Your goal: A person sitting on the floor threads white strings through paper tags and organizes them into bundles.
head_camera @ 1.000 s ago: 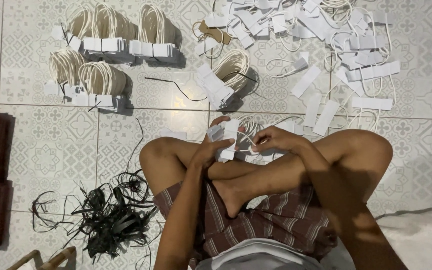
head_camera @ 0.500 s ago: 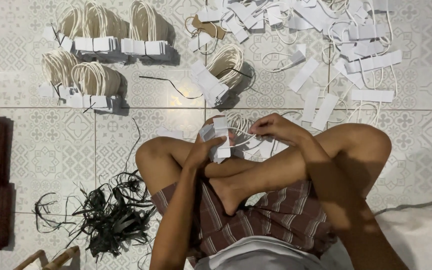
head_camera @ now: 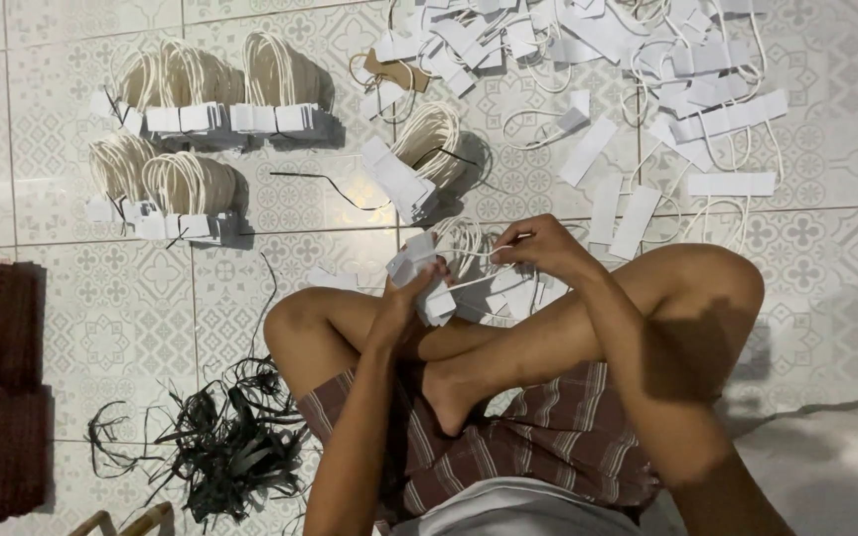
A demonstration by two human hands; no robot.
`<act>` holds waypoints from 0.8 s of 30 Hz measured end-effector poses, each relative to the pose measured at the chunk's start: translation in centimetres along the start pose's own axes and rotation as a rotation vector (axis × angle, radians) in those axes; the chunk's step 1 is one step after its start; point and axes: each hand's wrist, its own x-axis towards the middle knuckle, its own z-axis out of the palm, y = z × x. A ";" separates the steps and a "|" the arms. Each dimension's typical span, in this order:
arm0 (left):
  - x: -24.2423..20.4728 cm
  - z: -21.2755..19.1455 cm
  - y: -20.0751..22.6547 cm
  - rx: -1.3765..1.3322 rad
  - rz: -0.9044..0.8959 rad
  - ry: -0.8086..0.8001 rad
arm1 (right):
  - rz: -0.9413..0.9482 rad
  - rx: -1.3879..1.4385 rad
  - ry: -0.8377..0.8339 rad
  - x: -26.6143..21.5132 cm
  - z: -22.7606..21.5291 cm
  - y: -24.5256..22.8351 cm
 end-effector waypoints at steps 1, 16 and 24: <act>0.1 -0.4 -0.3 0.004 0.002 -0.004 | -0.004 0.002 0.003 -0.1 0.1 0.0; 0.4 3.3 -2.5 -0.224 0.083 -0.006 | -0.488 0.014 0.251 0.4 0.1 1.1; 1.2 3.6 -3.2 -0.007 0.093 -0.239 | -0.531 -0.077 0.372 -0.1 1.0 -0.5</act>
